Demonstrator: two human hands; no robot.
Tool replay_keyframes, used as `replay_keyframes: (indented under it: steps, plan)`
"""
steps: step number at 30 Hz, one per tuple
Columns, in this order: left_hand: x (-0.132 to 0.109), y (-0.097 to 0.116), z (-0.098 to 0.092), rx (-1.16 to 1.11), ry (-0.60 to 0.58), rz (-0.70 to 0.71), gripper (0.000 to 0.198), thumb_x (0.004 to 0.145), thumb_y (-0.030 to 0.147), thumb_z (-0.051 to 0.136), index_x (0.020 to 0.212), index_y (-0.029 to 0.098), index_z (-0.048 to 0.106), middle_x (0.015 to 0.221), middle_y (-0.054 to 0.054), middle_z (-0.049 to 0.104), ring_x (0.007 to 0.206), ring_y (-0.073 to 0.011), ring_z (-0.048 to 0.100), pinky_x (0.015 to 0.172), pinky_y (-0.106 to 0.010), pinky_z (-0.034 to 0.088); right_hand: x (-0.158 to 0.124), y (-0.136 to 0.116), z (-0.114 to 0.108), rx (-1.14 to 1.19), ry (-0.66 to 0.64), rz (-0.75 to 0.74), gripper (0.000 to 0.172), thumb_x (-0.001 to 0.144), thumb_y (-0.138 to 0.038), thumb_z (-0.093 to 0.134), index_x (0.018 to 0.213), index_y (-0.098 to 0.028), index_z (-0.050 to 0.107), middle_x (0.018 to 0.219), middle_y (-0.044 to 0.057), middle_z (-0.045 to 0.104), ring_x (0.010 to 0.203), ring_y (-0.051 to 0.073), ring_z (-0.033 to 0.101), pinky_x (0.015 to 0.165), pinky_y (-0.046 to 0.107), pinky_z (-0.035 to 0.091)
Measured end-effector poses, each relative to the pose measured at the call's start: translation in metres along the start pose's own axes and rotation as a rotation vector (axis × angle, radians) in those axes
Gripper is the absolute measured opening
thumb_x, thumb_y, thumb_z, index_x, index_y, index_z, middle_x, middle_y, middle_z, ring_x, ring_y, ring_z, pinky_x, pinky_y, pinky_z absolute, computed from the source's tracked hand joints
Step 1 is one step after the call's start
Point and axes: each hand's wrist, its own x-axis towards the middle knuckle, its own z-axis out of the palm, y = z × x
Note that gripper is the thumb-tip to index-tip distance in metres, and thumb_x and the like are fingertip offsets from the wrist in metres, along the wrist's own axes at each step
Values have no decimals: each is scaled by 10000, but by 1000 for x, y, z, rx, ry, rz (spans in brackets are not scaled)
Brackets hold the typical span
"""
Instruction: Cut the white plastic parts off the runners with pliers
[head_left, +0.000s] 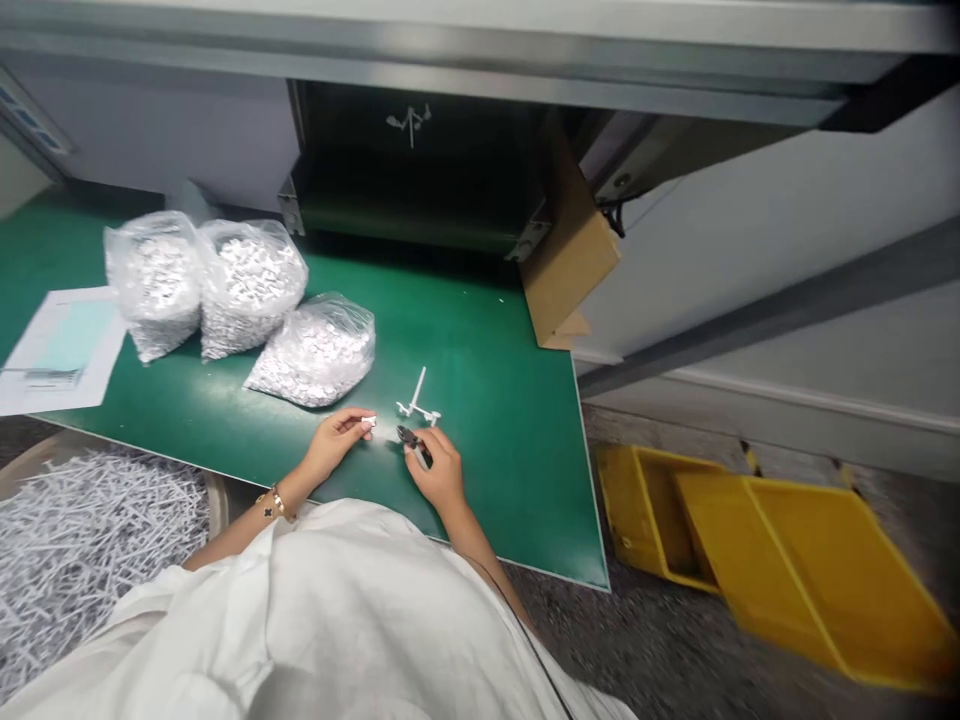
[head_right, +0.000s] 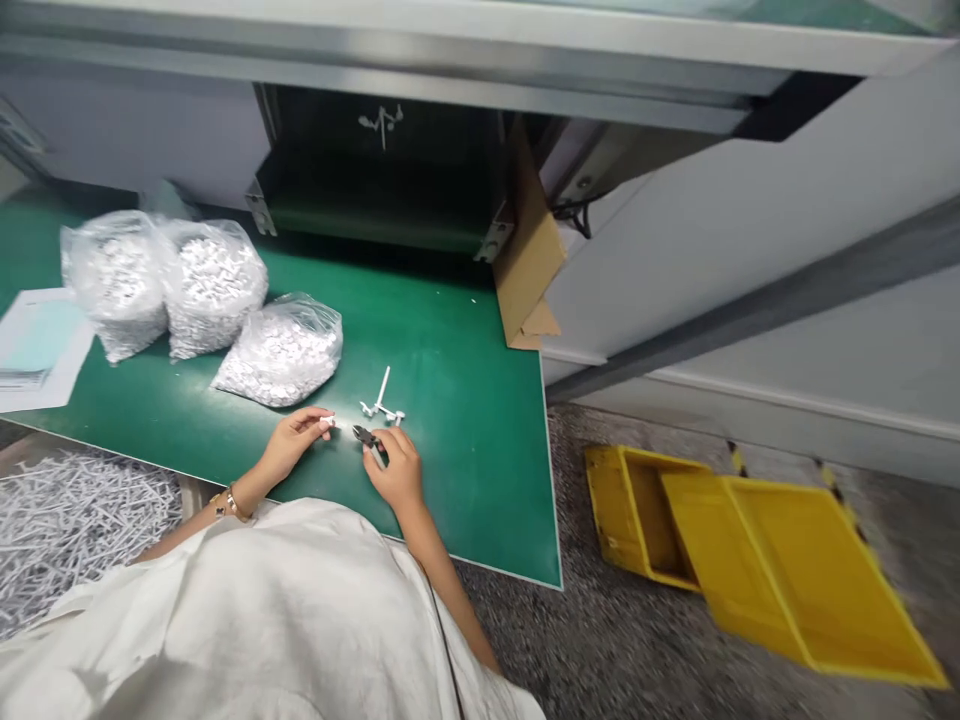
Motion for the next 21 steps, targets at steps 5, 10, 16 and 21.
replay_keyframes:
  steps: [5, 10, 16, 21]
  plan:
    - [29, 45, -79, 275, 317, 288, 82, 826, 264, 635, 872, 213, 681, 896, -58, 676, 896, -186, 613, 858, -367, 473, -1, 0, 3, -129, -95, -162, 142, 802, -197, 532, 914, -207, 620, 832, 36, 608, 779, 186, 550, 745, 313, 436]
    - [68, 73, -173, 755, 1125, 606, 179, 896, 241, 556, 1000, 110, 619, 922, -69, 590, 907, -155, 546, 829, -327, 458, -1, -3, 4, -197, -173, -235, 157, 804, -200, 539, 934, -204, 627, 833, 36, 612, 784, 188, 537, 723, 311, 408]
    - [96, 48, -226, 697, 928, 173, 403, 828, 138, 625, 1215, 72, 536, 1175, -107, 487, 873, -137, 548, 851, -307, 456, 0, -4, 5, -206, -157, -239, 159, 807, -207, 527, 925, -199, 633, 822, 33, 607, 773, 180, 531, 715, 308, 403]
    - [83, 34, -165, 740, 698, 183, 304, 876, 202, 549, 1165, 116, 582, 1109, -105, 531, 916, -189, 531, 923, -386, 395, 2, -9, 2, -182, -121, -237, 148, 786, -191, 531, 887, -203, 638, 792, 31, 598, 758, 177, 528, 698, 307, 405]
